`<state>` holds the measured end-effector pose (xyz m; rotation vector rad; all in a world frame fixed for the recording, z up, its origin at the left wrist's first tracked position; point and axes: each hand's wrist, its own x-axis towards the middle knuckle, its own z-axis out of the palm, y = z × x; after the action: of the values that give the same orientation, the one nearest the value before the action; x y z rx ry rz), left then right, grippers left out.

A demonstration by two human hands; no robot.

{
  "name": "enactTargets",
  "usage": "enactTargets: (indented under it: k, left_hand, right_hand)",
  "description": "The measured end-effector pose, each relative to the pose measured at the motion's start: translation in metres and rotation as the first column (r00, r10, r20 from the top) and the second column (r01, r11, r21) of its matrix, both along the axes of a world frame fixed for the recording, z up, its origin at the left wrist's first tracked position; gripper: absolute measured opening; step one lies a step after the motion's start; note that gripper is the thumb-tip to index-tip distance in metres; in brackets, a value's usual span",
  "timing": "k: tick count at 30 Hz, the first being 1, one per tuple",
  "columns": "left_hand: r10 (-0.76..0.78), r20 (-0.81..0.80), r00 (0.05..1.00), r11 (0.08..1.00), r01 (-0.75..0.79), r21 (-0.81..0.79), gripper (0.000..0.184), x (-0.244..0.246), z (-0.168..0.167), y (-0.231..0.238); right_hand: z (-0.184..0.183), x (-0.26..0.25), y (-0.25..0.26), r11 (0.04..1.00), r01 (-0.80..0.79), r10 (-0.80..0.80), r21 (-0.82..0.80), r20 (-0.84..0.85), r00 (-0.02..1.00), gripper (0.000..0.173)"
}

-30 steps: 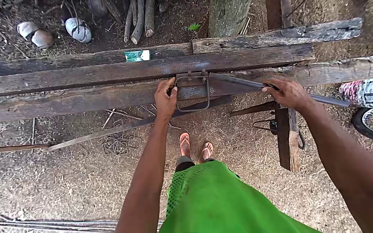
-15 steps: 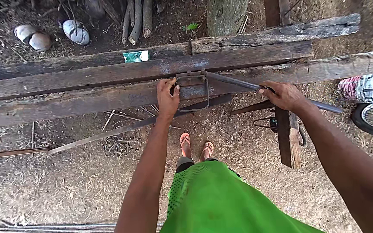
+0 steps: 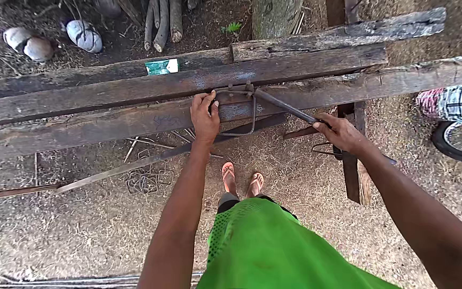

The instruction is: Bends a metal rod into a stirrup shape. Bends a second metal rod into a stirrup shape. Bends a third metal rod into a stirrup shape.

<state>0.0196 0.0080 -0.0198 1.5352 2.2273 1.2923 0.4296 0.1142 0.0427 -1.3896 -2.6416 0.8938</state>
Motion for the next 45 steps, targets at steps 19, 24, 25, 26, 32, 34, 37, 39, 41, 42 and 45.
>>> enactTargets:
  k: [19, 24, 25, 26, 32, 34, 37, 39, 41, 42, 45]
  left_hand:
    - [0.001, -0.068, 0.998, 0.999, -0.003, -0.033, 0.031, -0.003, 0.002, 0.005]
    - [0.013, -0.15, 0.989, 0.999, -0.008, 0.034, 0.029, -0.004, -0.008, 0.009]
    - [0.005, -0.147, 0.989, 0.999, 0.0, 0.035, 0.029, -0.005, -0.008, 0.008]
    - [-0.001, -0.142, 0.99, 0.999, 0.006, 0.034, 0.029, -0.005, -0.007, 0.008]
    - [-0.016, -0.155, 0.988, 0.999, 0.023, 0.044, 0.029, -0.006, -0.005, 0.006]
    - [-0.001, -0.164, 0.986, 0.998, 0.01, 0.056, 0.028, -0.005, -0.006, 0.007]
    - [0.009, -0.162, 0.987, 0.998, 0.001, 0.061, 0.028, -0.006, -0.008, 0.007]
    - [0.002, -0.153, 0.988, 0.998, 0.007, 0.061, 0.028, -0.006, -0.008, 0.007]
    - [0.007, -0.153, 0.988, 0.998, 0.003, 0.065, 0.028, -0.005, -0.008, 0.008]
    - [0.013, -0.158, 0.987, 0.998, -0.002, 0.07, 0.028, -0.005, -0.008, 0.008]
    - [0.029, -0.166, 0.986, 0.997, -0.018, 0.072, 0.027, -0.003, -0.009, 0.008]
  right_hand:
    - [0.012, -0.001, 0.009, 0.993, -0.118, 0.118, -0.006, 0.035, 0.992, 0.038]
    - [0.015, 0.008, 0.03, 0.967, -0.247, 0.243, 0.061, 0.069, 0.968, 0.045]
    - [0.014, 0.009, 0.031, 0.959, -0.258, 0.253, 0.122, 0.056, 0.966, 0.046]
    - [0.014, 0.008, 0.034, 0.953, -0.263, 0.258, 0.149, 0.052, 0.965, 0.046]
    - [0.004, 0.008, 0.026, 0.973, -0.209, 0.219, 0.097, -0.107, 0.97, 0.038]
    - [0.006, 0.008, 0.032, 0.977, -0.213, 0.209, -0.01, -0.154, 0.966, 0.041]
    - [0.011, 0.015, 0.044, 0.942, -0.241, 0.202, -0.234, -0.177, 0.963, 0.045]
    - [0.016, 0.018, 0.046, 0.888, -0.211, 0.159, -0.409, -0.158, 0.975, 0.048]
    - [0.007, 0.018, 0.039, 0.875, -0.143, 0.055, -0.462, -0.199, 0.978, 0.046]
    - [0.0, 0.018, 0.035, 0.896, -0.128, 0.037, -0.425, -0.215, 0.976, 0.045]
    - [-0.007, 0.019, 0.027, 0.948, -0.127, 0.067, -0.292, -0.206, 0.976, 0.045]
